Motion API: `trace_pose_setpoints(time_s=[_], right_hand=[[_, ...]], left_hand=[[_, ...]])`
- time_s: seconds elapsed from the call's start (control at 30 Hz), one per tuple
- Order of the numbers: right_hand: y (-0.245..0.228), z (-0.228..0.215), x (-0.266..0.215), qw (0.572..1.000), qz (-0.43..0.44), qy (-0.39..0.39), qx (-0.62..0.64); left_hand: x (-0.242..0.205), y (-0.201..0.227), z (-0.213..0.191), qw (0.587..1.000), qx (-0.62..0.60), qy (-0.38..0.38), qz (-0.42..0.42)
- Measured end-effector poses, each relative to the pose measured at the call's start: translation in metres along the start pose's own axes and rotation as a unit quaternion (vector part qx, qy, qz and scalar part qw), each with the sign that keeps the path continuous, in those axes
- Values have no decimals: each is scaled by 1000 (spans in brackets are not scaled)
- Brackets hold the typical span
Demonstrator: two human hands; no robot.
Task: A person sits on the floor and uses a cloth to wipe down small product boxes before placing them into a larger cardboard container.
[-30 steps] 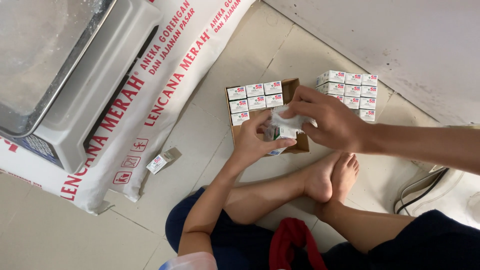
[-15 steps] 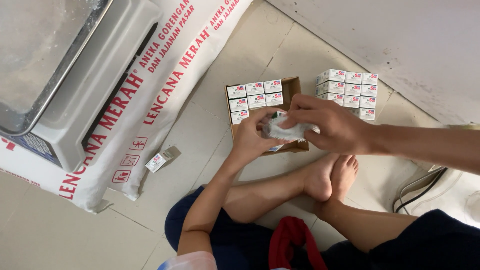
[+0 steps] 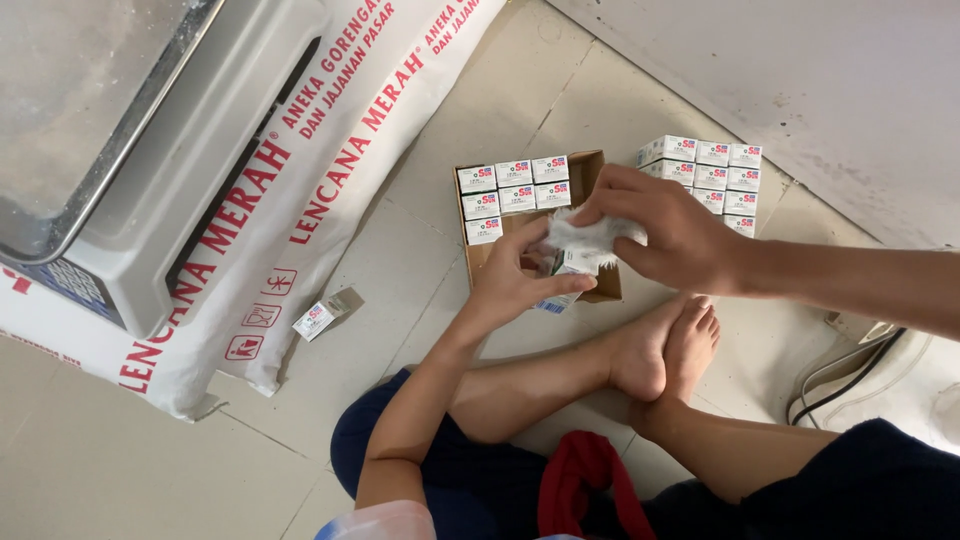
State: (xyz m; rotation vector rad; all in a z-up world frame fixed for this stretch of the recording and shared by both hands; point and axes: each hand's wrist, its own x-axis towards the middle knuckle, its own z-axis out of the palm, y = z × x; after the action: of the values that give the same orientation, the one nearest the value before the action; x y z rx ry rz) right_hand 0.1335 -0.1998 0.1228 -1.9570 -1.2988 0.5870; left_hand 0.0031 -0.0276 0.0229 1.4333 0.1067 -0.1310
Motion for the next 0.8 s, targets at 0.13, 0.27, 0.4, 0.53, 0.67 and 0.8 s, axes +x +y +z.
trace_pose_setpoints(time_s=[0.13, 0.27, 0.4, 0.53, 0.67, 0.8], right_hand=[[-8, 0, -2, 1000, -9, 14, -18], [-11, 2, -2, 999, -32, 21, -34], [4, 12, -6, 996, -65, -2, -66], [11, 12, -4, 991, -92, -3, -96], [8, 11, 0, 979, -122, -7, -163], [7, 29, -16, 952, -206, 1, -227]], left_hand=[[14, -54, 6, 998, -57, -3, 13], [0, -10, 7, 983, -178, 46, -16], [-12, 81, 18, 963, -190, 126, -145], [-14, 74, 21, 955, -235, 124, -133], [-14, 42, 20, 960, -242, 84, -109], [-11, 20, 23, 967, -231, 70, -82]])
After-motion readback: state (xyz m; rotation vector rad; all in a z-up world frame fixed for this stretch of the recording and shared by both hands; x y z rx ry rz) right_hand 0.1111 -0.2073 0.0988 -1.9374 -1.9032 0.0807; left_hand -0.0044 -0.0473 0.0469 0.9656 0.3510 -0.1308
